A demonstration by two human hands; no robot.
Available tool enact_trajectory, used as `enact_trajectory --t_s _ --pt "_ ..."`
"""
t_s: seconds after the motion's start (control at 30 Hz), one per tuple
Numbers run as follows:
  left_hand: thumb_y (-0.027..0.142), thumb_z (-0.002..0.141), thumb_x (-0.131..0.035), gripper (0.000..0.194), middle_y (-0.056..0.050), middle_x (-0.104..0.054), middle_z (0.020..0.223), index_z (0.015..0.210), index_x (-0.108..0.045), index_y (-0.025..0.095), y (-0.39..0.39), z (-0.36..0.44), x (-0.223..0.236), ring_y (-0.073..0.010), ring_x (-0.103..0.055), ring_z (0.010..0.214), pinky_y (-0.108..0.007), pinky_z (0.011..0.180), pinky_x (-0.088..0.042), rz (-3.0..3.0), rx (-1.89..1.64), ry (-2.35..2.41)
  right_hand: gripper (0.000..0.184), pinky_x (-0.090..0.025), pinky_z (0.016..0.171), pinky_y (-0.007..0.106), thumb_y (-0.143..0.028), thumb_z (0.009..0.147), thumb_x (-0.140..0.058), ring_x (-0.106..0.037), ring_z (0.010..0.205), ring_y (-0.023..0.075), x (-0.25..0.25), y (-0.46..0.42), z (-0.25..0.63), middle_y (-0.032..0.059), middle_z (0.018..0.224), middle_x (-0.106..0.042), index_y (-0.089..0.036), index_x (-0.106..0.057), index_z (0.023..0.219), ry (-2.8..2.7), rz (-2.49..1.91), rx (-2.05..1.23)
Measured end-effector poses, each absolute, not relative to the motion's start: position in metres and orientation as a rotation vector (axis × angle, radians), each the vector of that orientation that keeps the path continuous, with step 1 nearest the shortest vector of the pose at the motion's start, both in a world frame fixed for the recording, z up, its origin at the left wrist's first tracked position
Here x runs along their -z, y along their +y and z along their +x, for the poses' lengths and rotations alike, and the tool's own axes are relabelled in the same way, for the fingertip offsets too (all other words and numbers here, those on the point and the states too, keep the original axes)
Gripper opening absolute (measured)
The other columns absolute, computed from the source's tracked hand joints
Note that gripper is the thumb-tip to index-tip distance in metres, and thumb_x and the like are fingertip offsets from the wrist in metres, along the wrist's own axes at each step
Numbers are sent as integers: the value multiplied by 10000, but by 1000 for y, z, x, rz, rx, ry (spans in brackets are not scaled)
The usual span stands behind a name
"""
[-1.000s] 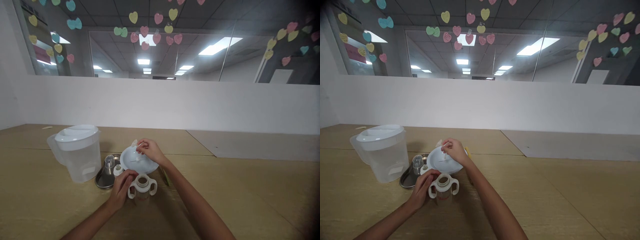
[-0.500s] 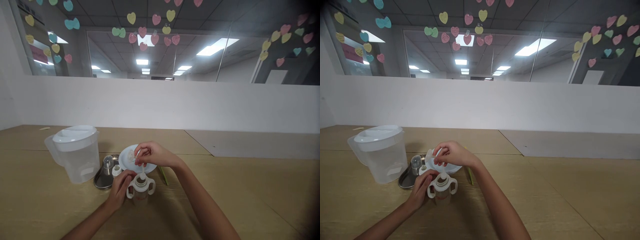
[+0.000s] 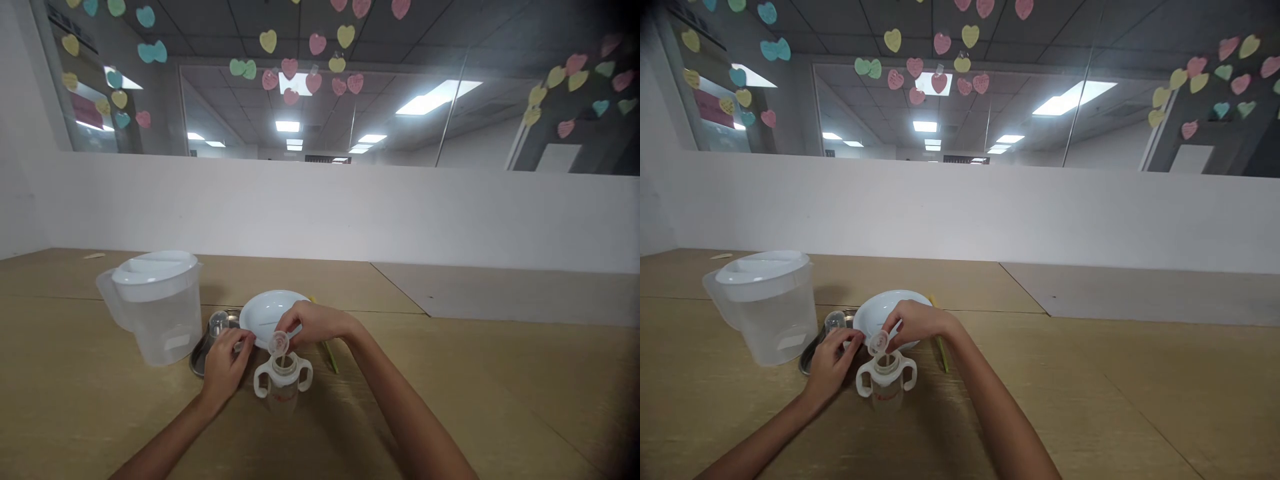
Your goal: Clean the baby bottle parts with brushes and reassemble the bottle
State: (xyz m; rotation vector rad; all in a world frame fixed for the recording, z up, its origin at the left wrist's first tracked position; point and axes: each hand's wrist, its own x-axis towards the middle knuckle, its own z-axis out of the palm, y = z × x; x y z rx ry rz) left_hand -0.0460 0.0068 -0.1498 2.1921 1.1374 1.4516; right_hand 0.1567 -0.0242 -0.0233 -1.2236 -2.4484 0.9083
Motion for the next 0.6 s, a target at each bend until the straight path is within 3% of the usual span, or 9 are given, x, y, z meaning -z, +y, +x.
enact_trajectory --t_s 0.27,0.47,0.6 --pt "281 835 -413 179 -52 -596 889 859 -565 190 21 -53 150 -211 -535 874 -357 791 -422 2168 -1577 1176 202 -446 753 210 -250 652 -704 -612 890 170 24 -21 161 25 981 -681 -172 -734 836 -2508 -1218 -937" --pt "160 739 -407 313 -71 -574 1019 1032 -516 182 38 -59 163 -217 -558 938 -391 833 -451 2237 -1310 1293 289 -464 721 220 -285 676 -708 -620 852 169 14 -30 161 41 937 -692 -155 -714 933 -2445 -1291 -889" --pt "171 752 -421 292 -69 -580 975 1035 -493 177 40 -60 162 -222 -559 906 -390 816 -452 2301 -1209 1342 280 -468 731 221 -237 675 -706 -620 868 166 11 -33 160 39 963 -688 -161 -711 944 -2424 -1267 -889"
